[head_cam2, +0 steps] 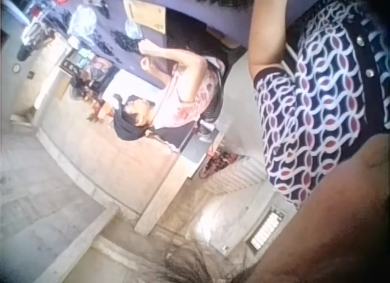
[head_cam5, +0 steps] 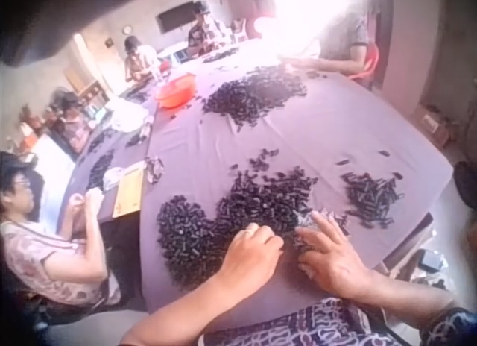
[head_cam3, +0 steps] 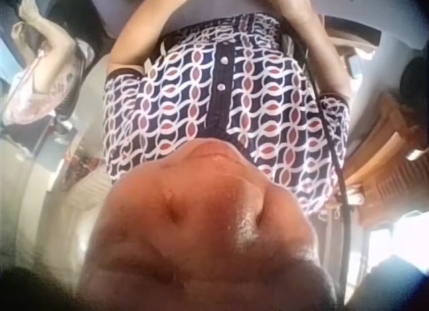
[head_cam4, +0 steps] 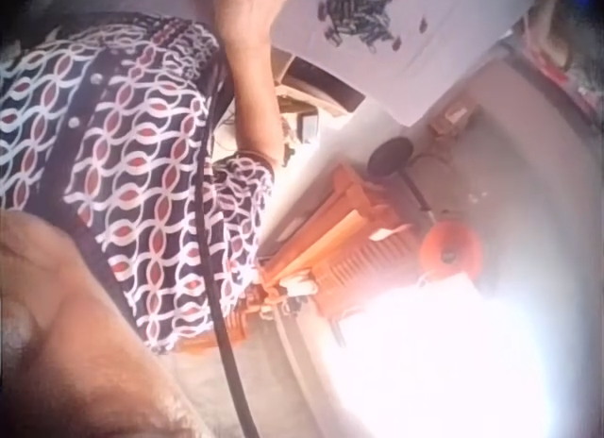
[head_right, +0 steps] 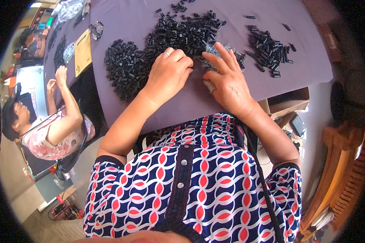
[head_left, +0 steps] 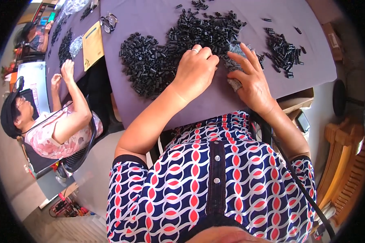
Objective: Sorting small black plastic components and placing them into a small clear plastic bag.
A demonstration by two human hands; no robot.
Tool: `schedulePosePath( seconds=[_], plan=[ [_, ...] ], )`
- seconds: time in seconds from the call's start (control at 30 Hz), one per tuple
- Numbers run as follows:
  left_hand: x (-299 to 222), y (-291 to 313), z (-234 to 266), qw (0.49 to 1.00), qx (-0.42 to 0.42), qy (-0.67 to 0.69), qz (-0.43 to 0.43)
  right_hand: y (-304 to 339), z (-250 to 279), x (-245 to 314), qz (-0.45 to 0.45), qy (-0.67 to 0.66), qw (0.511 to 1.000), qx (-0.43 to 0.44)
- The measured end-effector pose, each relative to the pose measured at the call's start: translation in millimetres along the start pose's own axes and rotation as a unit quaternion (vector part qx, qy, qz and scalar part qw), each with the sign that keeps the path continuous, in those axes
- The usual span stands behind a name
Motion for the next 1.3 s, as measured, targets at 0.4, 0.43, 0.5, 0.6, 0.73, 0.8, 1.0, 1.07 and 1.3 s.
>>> schedulePosePath(
  seconds=[0.4,0.43,0.5,0.6,0.73,0.8,1.0,1.07,1.3],
  plan=[
    [23.4,79.1,14.3,0.741,-0.008,0.613,0.273,-7.8,-5.6,19.6,0.038,-0.085,0.995,0.046],
    [22.4,83.8,10.8,0.717,-0.012,0.637,0.281,-9.7,-12.4,17.2,-0.005,-0.160,0.982,0.102],
    [19.5,92.0,0.8,0.683,-0.020,0.672,0.285,-22.6,-12.4,27.3,-0.010,-0.209,0.974,0.088],
    [18.8,98.2,0.7,0.672,-0.023,0.683,0.286,-30.8,-24.1,30.5,-0.119,-0.431,0.887,0.116],
    [26.1,102.2,-0.1,0.670,-0.014,0.685,0.285,-37.9,-31.5,35.1,-0.114,-0.522,0.833,0.141],
    [24.9,101.7,-0.2,0.679,-0.018,0.677,0.283,-38.4,-35.1,36.8,-0.118,-0.522,0.831,0.152],
    [27.7,103.3,0.3,0.687,-0.012,0.667,0.289,-34.7,-35.7,37.5,-0.107,-0.538,0.822,0.151],
    [25.6,103.6,-0.5,0.668,-0.031,0.682,0.296,-31.3,-35.5,36.7,-0.128,-0.545,0.813,0.159],
    [23.1,106.1,-2.1,0.653,-0.092,0.687,0.305,-28.4,-35.2,37.0,-0.125,-0.562,0.804,0.150]
  ],
)
Point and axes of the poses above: each hand's wrist, its own y-axis away from the middle knuckle, its own z-axis out of the back of the hand, x = y × z, the point moved 5 cm from there along -y, towards the middle knuckle, and after that the axes turned 5 degrees about x, right-handed, at the moved point
